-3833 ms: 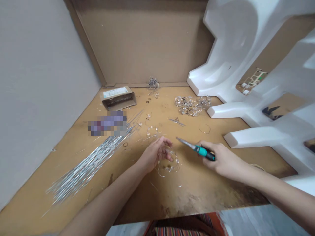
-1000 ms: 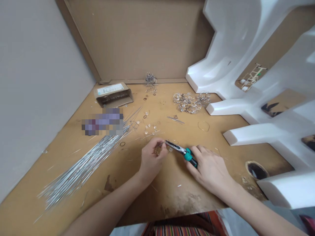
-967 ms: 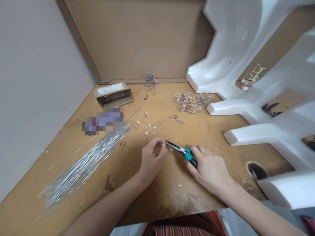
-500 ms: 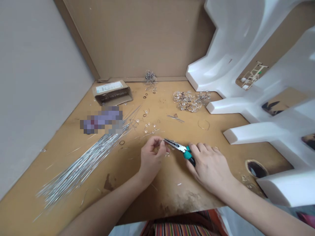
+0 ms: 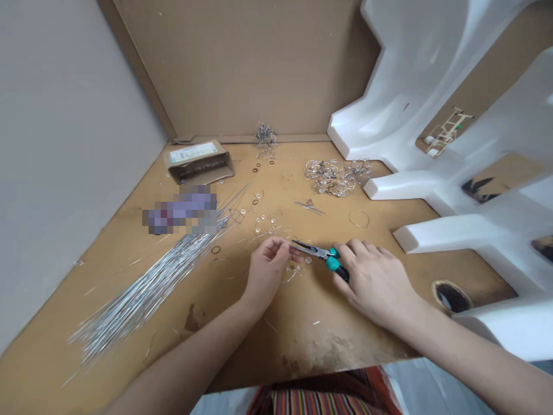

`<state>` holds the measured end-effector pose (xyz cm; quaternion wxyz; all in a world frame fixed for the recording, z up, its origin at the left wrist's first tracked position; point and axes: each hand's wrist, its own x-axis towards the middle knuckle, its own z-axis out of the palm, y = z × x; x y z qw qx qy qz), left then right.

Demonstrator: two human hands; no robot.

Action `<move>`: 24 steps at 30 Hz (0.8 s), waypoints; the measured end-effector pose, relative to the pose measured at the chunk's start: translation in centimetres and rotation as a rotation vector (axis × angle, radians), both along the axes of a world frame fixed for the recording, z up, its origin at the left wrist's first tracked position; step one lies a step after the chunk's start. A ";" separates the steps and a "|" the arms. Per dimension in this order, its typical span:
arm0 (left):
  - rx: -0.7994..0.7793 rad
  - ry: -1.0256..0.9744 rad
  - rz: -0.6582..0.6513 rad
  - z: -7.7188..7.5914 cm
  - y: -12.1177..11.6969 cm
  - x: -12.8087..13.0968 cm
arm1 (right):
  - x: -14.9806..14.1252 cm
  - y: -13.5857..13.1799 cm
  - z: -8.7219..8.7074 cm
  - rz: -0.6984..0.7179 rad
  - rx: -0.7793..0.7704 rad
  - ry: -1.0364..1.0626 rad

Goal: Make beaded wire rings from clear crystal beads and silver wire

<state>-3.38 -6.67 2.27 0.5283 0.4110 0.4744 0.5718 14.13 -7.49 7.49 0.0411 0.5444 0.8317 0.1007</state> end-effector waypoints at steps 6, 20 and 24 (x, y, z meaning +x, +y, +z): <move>-0.016 -0.047 -0.028 -0.4 0.1 0.0 | -0.3 -0.6 0.2 -0.012 0.030 -0.021; 0.027 -0.156 -0.064 -0.4 -0.4 0.1 | -0.1 -1.4 0.0 -0.045 0.088 0.017; -0.099 -0.245 -0.107 -0.6 -0.2 0.0 | -0.3 -1.0 0.1 -0.032 0.099 -0.046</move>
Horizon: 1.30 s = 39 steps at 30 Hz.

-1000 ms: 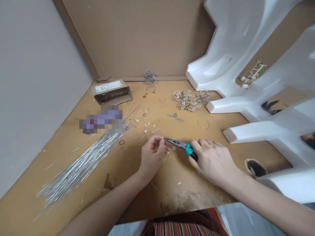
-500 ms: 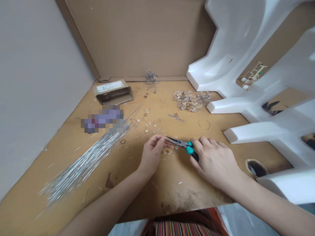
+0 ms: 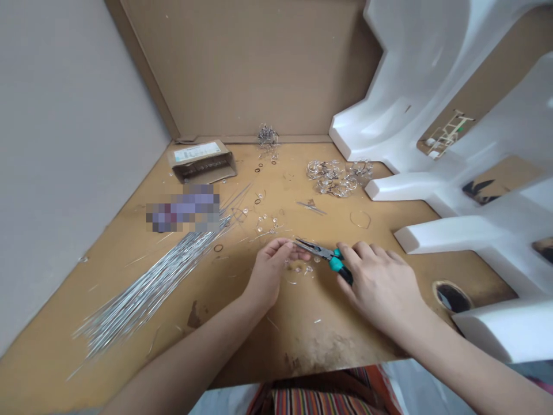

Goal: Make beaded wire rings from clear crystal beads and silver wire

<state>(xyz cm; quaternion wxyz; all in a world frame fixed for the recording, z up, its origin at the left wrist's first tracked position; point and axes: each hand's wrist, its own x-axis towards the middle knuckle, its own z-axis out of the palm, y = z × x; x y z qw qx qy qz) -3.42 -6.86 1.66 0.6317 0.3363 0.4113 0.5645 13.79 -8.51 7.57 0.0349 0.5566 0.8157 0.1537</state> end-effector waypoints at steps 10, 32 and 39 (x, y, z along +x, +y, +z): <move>-0.022 -0.095 0.000 0.2 0.1 0.1 | 0.2 0.5 1.6 0.070 0.026 -0.062; -0.026 0.232 0.095 -1.5 1.5 -0.3 | -0.8 1.2 0.8 -0.011 -0.151 0.044; -0.053 0.132 0.122 -1.6 2.1 -1.1 | 0.3 0.6 0.9 0.044 -0.390 0.236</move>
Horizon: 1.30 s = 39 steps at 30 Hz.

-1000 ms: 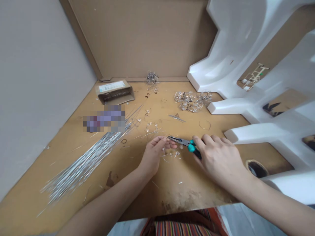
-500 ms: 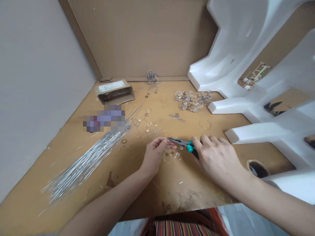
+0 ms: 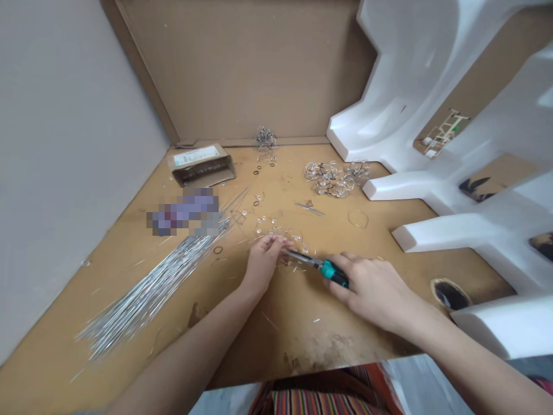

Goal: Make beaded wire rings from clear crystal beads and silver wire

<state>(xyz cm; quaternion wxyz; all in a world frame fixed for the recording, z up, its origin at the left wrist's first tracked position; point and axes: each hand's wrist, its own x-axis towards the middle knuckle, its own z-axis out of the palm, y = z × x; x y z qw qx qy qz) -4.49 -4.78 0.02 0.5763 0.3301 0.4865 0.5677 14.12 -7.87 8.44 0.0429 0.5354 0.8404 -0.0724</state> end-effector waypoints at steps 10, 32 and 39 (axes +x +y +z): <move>-0.059 -0.234 -0.219 0.1 -0.1 -0.4 | 2.3 4.1 -4.9 -0.109 0.193 -0.060; -0.051 -0.183 -0.378 0.4 -0.5 -0.1 | 0.1 6.4 -4.2 0.012 -0.449 0.880; 0.024 0.132 -0.302 0.2 -0.3 -0.8 | -0.9 8.2 -5.6 -0.070 -0.653 1.153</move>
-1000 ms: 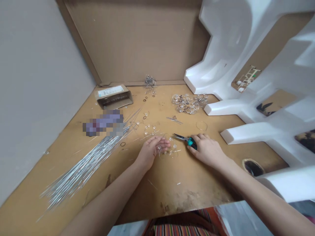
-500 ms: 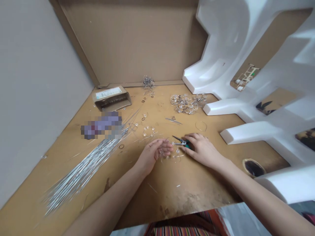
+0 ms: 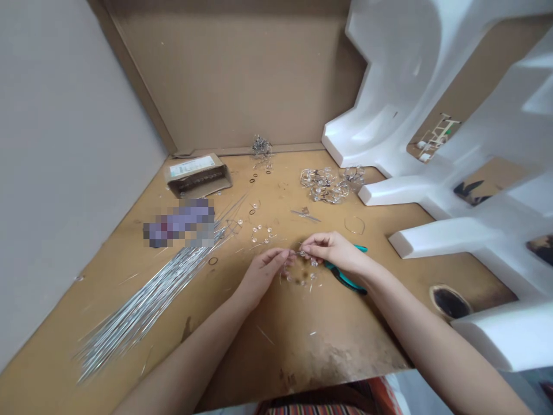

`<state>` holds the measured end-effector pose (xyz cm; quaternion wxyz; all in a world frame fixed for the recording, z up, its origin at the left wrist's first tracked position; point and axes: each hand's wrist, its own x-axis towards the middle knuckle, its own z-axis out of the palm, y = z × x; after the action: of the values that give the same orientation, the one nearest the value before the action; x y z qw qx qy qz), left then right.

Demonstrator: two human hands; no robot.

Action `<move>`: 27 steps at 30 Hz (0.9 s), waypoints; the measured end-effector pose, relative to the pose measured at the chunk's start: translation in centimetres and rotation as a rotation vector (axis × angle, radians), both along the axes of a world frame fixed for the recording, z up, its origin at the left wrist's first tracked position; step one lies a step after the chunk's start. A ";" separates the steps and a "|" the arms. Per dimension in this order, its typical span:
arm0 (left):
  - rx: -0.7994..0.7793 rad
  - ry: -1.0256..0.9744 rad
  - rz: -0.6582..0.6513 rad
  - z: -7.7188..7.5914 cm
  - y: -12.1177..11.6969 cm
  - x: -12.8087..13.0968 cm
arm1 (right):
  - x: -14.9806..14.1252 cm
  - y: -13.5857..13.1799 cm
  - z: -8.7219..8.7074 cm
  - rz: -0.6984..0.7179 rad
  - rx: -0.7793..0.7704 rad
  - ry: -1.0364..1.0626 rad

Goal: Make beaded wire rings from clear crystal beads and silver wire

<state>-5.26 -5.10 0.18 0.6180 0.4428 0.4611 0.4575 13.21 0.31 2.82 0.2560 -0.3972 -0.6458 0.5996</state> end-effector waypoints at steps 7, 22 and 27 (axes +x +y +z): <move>0.015 0.075 0.035 -0.2 -0.1 0.4 | -0.2 -1.0 -0.5 0.011 -0.161 0.064; 0.137 0.113 -0.013 -0.2 -0.5 0.7 | 0.0 -1.6 -0.8 0.045 -0.234 0.341; 0.512 0.543 -0.114 0.2 -0.9 0.7 | 0.2 -1.6 -0.9 0.042 -0.261 0.347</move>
<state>-4.60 -6.00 0.42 0.3671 0.7131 0.4533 0.3889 13.36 -1.28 1.88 0.2972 -0.3041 -0.5171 0.7428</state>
